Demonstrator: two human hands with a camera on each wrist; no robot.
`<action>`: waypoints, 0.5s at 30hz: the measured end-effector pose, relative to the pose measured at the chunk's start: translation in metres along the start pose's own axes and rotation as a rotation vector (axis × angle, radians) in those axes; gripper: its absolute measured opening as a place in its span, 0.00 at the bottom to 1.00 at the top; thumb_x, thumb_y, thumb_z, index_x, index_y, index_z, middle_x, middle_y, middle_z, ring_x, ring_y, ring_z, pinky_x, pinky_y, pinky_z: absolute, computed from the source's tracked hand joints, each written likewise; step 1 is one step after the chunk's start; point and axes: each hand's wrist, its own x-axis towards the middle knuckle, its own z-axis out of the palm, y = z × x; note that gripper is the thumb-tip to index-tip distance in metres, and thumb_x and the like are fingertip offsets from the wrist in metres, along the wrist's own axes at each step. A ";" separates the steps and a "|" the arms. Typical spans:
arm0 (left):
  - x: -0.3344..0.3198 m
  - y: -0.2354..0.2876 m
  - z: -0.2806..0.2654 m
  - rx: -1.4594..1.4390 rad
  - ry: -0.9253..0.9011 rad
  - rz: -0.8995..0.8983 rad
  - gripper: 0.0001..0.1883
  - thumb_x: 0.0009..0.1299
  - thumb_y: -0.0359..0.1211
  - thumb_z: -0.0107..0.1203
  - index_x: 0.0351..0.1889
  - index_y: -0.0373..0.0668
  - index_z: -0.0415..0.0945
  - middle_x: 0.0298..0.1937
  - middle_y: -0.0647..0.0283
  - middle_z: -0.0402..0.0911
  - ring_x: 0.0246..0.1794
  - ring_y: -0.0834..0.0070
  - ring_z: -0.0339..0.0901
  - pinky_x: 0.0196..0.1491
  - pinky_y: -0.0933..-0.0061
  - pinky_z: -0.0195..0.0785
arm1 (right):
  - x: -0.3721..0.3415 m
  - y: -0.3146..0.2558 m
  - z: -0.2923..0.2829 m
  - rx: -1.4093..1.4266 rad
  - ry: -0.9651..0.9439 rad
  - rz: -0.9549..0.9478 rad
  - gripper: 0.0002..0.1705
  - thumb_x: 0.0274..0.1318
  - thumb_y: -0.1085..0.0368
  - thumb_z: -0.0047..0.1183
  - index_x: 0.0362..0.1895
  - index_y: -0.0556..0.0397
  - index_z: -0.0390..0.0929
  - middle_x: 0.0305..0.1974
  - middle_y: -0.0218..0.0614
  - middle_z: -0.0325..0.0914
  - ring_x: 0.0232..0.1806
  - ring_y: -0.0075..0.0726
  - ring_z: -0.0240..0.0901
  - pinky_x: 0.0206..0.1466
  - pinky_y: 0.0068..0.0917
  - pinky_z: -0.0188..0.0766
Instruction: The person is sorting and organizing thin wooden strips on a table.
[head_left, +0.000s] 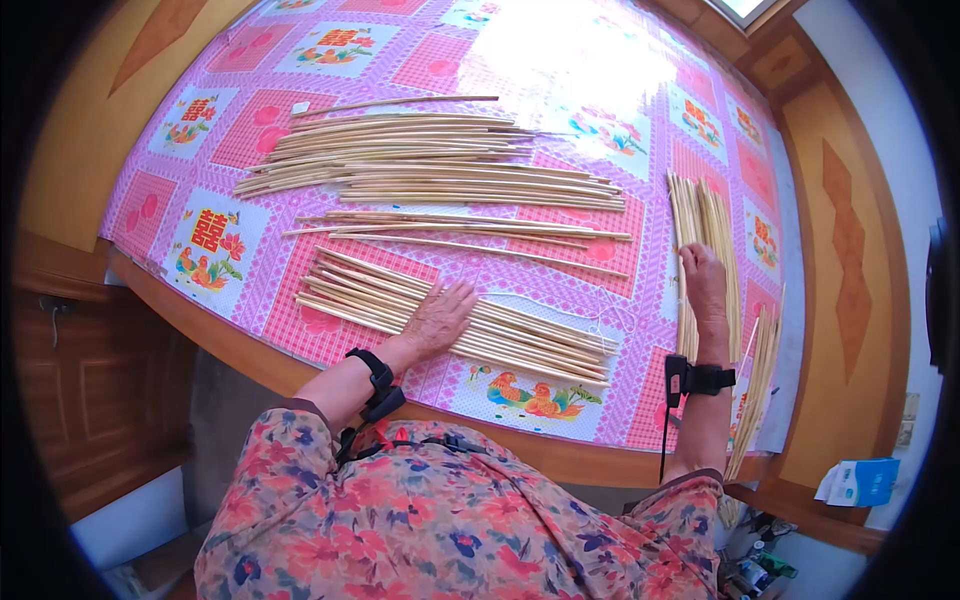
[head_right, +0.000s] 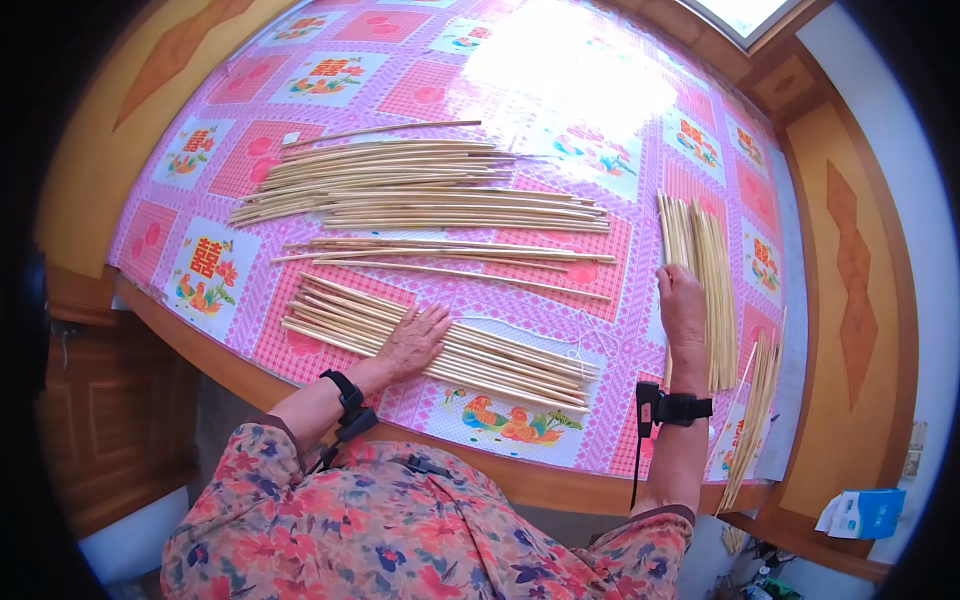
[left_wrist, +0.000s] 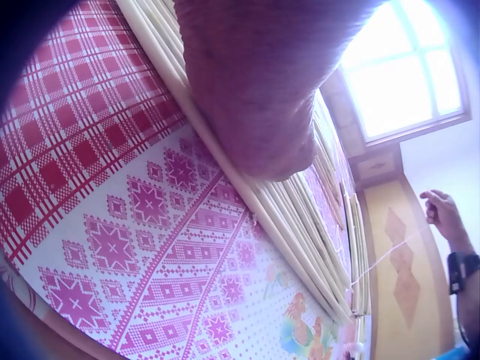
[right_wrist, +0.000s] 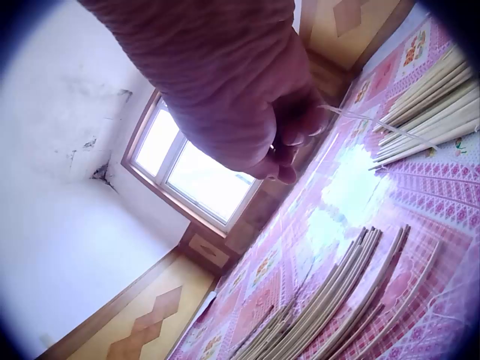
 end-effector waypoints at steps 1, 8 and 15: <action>0.000 0.000 -0.001 0.004 -0.012 -0.005 0.25 0.66 0.38 0.41 0.60 0.39 0.55 0.65 0.56 0.52 0.67 0.65 0.45 0.67 0.58 0.32 | 0.005 -0.017 0.002 0.106 -0.014 -0.041 0.12 0.55 0.62 0.44 0.30 0.59 0.72 0.29 0.47 0.72 0.31 0.51 0.70 0.33 0.38 0.65; 0.003 0.005 -0.014 -0.041 -0.018 -0.049 0.25 0.65 0.39 0.43 0.58 0.39 0.57 0.64 0.55 0.54 0.67 0.65 0.47 0.67 0.55 0.30 | -0.021 -0.084 0.123 0.051 -0.234 -0.417 0.04 0.46 0.66 0.48 0.23 0.51 0.72 0.24 0.40 0.70 0.32 0.45 0.70 0.33 0.39 0.69; 0.020 -0.015 -0.039 -0.168 0.153 -0.081 0.16 0.62 0.34 0.47 0.48 0.42 0.67 0.53 0.56 0.67 0.53 0.63 0.65 0.58 0.58 0.50 | -0.035 -0.082 0.186 -0.002 -0.304 -0.504 0.03 0.44 0.66 0.47 0.25 0.49 0.74 0.27 0.36 0.71 0.35 0.42 0.69 0.39 0.37 0.65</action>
